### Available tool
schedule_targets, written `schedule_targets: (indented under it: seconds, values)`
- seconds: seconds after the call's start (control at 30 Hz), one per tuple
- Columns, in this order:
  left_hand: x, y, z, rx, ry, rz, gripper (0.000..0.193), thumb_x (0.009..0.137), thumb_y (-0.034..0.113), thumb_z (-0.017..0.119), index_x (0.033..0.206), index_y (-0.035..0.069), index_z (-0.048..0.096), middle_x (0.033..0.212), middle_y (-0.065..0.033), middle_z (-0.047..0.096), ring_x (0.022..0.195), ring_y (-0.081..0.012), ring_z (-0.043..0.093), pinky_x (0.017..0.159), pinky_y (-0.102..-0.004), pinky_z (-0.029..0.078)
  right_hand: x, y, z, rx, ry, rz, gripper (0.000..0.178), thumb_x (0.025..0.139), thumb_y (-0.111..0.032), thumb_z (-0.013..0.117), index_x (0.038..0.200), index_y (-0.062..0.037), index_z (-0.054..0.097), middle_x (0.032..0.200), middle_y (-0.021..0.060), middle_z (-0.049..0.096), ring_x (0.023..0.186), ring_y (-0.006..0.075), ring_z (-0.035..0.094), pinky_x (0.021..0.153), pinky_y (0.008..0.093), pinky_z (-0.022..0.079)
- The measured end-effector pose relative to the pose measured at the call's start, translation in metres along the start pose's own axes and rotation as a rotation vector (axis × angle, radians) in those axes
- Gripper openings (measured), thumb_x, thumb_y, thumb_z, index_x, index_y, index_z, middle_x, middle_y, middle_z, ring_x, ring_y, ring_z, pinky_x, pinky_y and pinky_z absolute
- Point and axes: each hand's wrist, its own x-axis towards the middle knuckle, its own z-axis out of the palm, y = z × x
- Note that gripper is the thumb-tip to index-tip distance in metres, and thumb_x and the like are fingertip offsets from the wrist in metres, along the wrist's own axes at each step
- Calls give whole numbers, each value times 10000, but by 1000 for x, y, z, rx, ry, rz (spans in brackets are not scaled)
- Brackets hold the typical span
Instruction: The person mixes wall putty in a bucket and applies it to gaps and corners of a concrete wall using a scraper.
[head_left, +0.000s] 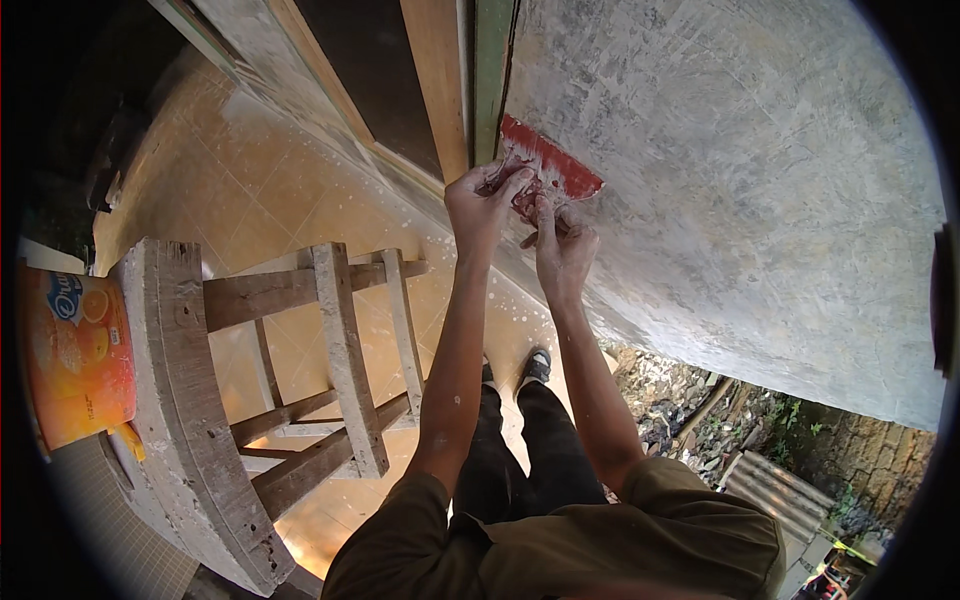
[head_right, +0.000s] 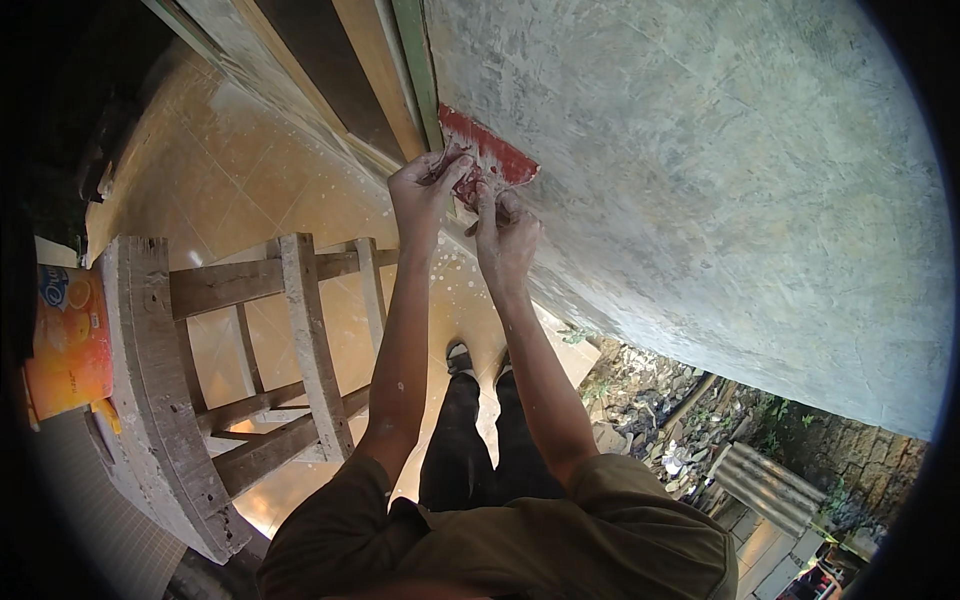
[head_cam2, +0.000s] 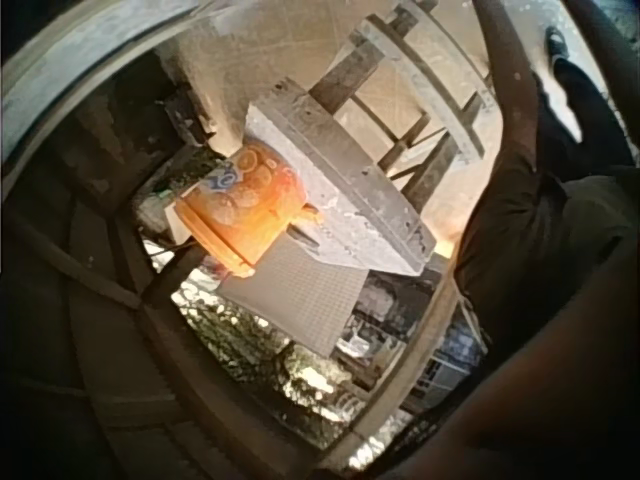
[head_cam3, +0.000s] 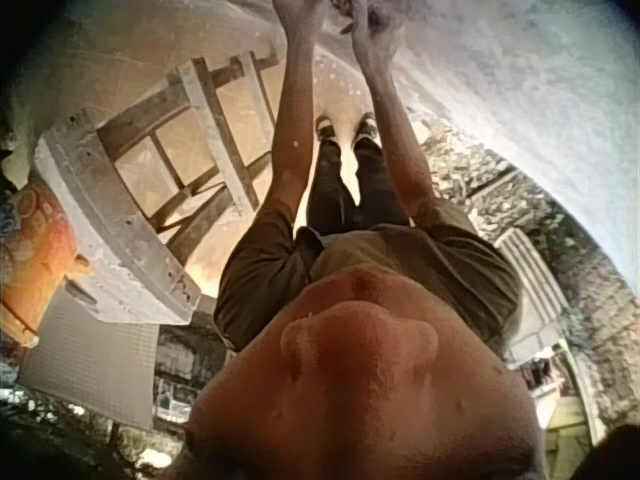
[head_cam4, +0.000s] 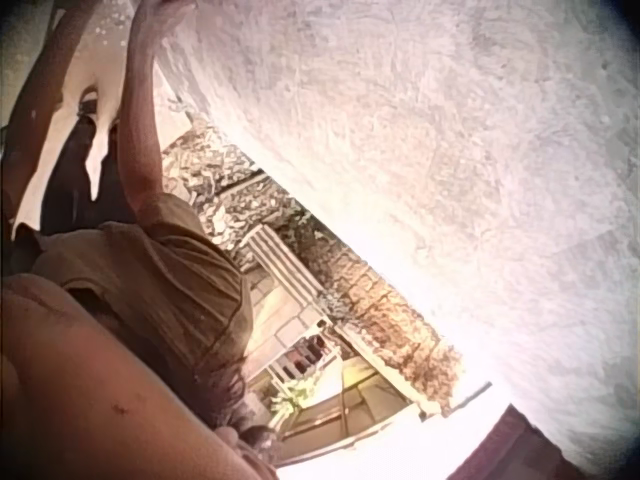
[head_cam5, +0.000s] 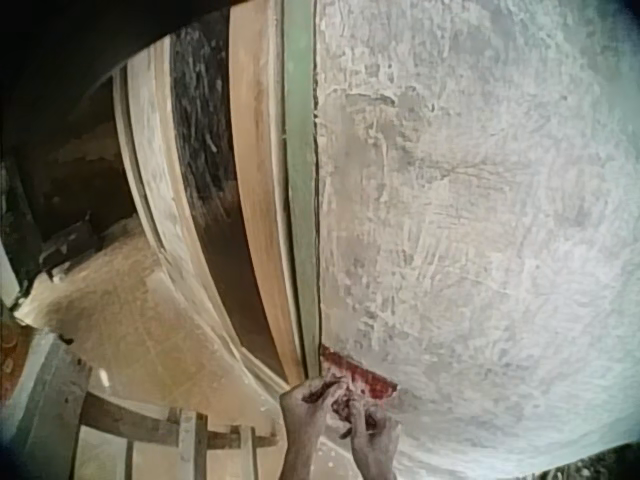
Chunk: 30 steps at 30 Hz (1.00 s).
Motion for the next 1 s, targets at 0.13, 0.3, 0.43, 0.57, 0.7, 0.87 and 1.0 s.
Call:
schedule_targets:
  seconds: [0.13, 0.3, 0.43, 0.57, 0.7, 0.87, 1.0]
  values:
    - [4, -12, -12, 14, -35, -78, 194, 788, 30, 711, 952, -67, 674, 872, -83, 687, 754, -99, 623, 671, -215, 498, 2, 17, 9, 197, -7, 86, 294, 905, -168, 602, 782, 98, 630, 702, 148, 667, 518, 147, 616, 417, 269, 462]
    - [0, -72, -46, 200, 29, -154, 208, 766, 64, 733, 929, -58, 692, 840, -89, 701, 713, -98, 631, 637, -231, 504, -8, 67, 24, 176, -108, 247, 300, 905, -166, 595, 774, 102, 622, 690, 150, 664, 476, 140, 599, 404, 266, 458]
    - [-16, -101, -67, 472, 36, -216, 257, 741, 118, 763, 922, -53, 701, 804, -92, 706, 673, -91, 629, 606, -236, 504, -23, 118, 32, 148, -146, 414, 318, 926, -216, 570, 827, 80, 635, 725, 152, 666, 438, 141, 563, 414, 257, 446]
    - [-30, -119, -77, 445, 84, -216, 253, 730, 126, 772, 884, -61, 700, 781, -85, 701, 651, -99, 630, 588, -239, 501, -40, 129, 33, 159, -165, 469, 328, 932, -247, 563, 864, 65, 635, 731, 144, 667, 458, 130, 569, 434, 248, 444]
    - [-41, -93, -81, 30, 119, -152, 218, 751, 35, 742, 927, -62, 658, 842, -98, 695, 732, -107, 640, 653, -232, 513, -55, 75, 26, 83, -200, 182, 307, 930, -235, 570, 868, 59, 634, 730, 116, 664, 477, 133, 578, 448, 244, 439]
    - [-13, -1, -27, -90, -23, 21, 203, 758, 0, 725, 934, -58, 643, 850, -91, 688, 752, -104, 633, 664, -220, 505, -24, 23, 7, 41, -2, -165, 233, 892, -134, 613, 772, 66, 629, 631, 133, 647, 460, 128, 572, 453, 266, 438]
    - [10, -9, -9, 0, -100, 4, 171, 784, -15, 694, 937, -74, 647, 872, -103, 682, 769, -111, 637, 689, -219, 517, -1, 14, 11, 309, 72, 7, 293, 906, -180, 609, 790, 86, 642, 652, 113, 658, 426, 121, 538, 396, 249, 407]
